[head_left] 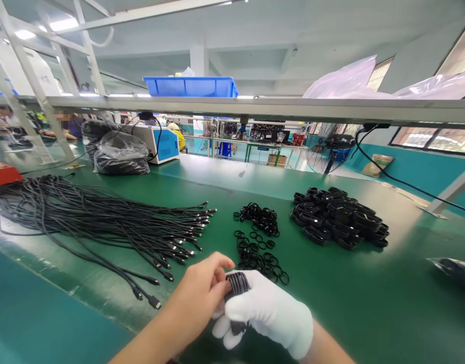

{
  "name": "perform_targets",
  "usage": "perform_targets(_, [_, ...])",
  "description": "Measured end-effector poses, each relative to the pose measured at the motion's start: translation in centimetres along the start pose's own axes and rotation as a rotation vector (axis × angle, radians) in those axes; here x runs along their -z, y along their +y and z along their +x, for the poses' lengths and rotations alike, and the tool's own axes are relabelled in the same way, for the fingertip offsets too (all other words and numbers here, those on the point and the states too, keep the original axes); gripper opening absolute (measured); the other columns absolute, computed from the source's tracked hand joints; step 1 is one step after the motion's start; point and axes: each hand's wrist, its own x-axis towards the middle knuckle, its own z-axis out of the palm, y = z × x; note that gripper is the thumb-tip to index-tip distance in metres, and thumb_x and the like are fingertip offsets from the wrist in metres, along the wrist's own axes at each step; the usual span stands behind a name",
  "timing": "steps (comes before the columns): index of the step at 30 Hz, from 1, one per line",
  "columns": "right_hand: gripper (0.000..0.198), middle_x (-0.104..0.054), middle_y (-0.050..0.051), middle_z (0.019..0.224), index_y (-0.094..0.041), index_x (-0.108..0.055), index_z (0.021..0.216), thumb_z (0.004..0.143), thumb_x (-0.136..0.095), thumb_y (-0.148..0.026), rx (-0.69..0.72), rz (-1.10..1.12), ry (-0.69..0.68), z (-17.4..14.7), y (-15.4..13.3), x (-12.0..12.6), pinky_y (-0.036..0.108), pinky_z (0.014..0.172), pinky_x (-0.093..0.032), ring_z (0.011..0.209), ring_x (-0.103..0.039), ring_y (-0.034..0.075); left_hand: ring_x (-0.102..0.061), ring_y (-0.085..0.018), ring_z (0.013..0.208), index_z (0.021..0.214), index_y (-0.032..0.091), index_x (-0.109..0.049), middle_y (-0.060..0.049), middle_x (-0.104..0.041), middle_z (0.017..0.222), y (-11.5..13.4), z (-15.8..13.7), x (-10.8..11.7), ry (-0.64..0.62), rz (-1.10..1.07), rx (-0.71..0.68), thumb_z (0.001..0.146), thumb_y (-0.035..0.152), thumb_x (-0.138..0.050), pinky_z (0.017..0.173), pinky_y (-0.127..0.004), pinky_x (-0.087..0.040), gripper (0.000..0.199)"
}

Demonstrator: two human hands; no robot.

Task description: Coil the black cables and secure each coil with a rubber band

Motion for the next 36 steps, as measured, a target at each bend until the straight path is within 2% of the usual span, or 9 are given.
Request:
perform_targets(2, [0.034,-0.063,0.009,0.068,-0.006,-0.062,0.078,0.058,-0.072,-0.032,0.049,0.009,0.025,0.1,0.4,0.2,0.030,0.057,-0.052,0.060,-0.062,0.017,-0.051,-0.011,0.048,0.090,0.019,-0.051,0.007,-0.051,0.061,0.0,0.3,-0.4,-0.015,-0.128,0.089,0.076,0.021,-0.050,0.047,-0.021,-0.040,0.014])
perform_targets(4, [0.035,-0.064,0.009,0.069,-0.006,-0.063,0.078,0.058,-0.073,-0.033,0.050,0.007,0.035,0.2,0.7,0.3,0.031,0.058,-0.052,0.060,-0.062,0.017,-0.050,-0.010,0.046,0.085,0.019,-0.051,0.007,-0.051,0.060,-0.2,0.6,-0.8,-0.001,-0.141,0.127,0.074,0.022,-0.051,0.045,-0.021,-0.038,0.012])
perform_targets(8, [0.038,-0.064,0.007,0.064,-0.007,-0.062,0.084,0.058,-0.073,-0.033,-0.005,0.017,0.046,0.3,1.0,0.1,0.032,0.057,-0.052,0.055,-0.062,0.016,-0.050,-0.011,0.052,0.076,0.020,-0.051,0.007,-0.052,0.057,-0.6,1.2,-1.4,0.059,0.096,0.091,0.071,0.020,-0.053,0.048,-0.020,-0.034,0.005])
perform_targets(14, [0.021,-0.060,0.003,0.057,-0.010,-0.060,0.072,0.055,-0.067,-0.018,-0.051,-0.035,0.071,0.7,1.1,0.1,0.021,0.045,-0.046,0.048,-0.057,0.011,-0.046,-0.013,0.054,0.073,0.022,-0.052,0.006,-0.049,0.059,0.1,1.4,-0.9,0.070,0.430,0.008,0.068,0.010,-0.050,0.047,-0.021,-0.027,0.013])
perform_targets(18, [0.028,-0.060,0.004,0.060,-0.009,-0.061,0.075,0.054,-0.071,-0.025,-0.029,0.049,0.044,0.8,1.3,0.3,0.026,0.050,-0.051,0.055,-0.060,0.015,-0.053,-0.013,0.064,0.080,0.022,-0.057,0.003,-0.056,0.076,-0.2,0.8,-0.8,0.089,0.305,-0.113,0.072,0.009,-0.047,0.057,-0.022,-0.038,0.019])
perform_targets(23, [0.018,-0.064,0.007,0.066,-0.008,-0.065,0.070,0.054,-0.068,-0.017,-0.096,-0.064,0.092,0.5,1.0,-0.1,0.025,0.055,-0.051,0.052,-0.061,0.013,-0.056,-0.014,0.069,0.075,0.019,-0.059,0.001,-0.057,0.074,-1.5,0.3,-1.4,0.207,0.318,-0.191,0.073,0.004,-0.043,0.064,-0.024,-0.042,0.022])
perform_targets(28, [0.013,-0.062,0.003,0.059,-0.009,-0.066,0.065,0.053,-0.067,-0.013,-0.140,-0.119,0.107,0.5,0.6,-0.4,0.020,0.049,-0.049,0.046,-0.058,0.010,-0.058,-0.014,0.071,0.082,0.020,-0.062,0.000,-0.059,0.079,-1.7,0.4,-1.4,0.175,0.315,-0.189,0.071,0.000,-0.044,0.065,-0.023,-0.044,0.029])
perform_targets(32, [0.007,-0.059,0.002,0.051,-0.009,-0.062,0.055,0.051,-0.065,-0.014,-0.153,-0.102,0.113,0.7,0.6,-0.6,0.018,0.042,-0.045,0.040,-0.054,0.009,-0.057,-0.012,0.064,0.075,0.019,-0.064,0.001,-0.057,0.070,-2.2,0.6,-2.0,0.233,0.304,-0.251,0.072,0.000,-0.043,0.060,-0.021,-0.042,0.028])
perform_targets(36, [0.015,-0.055,0.001,0.048,-0.009,-0.061,0.059,0.050,-0.068,-0.019,-0.107,-0.004,0.092,0.9,1.2,-0.4,0.019,0.037,-0.044,0.039,-0.052,0.010,-0.056,-0.012,0.063,0.071,0.019,-0.064,0.002,-0.056,0.067,-2.5,1.1,-2.1,0.242,0.283,-0.251,0.072,0.001,-0.043,0.058,-0.022,-0.042,0.028])
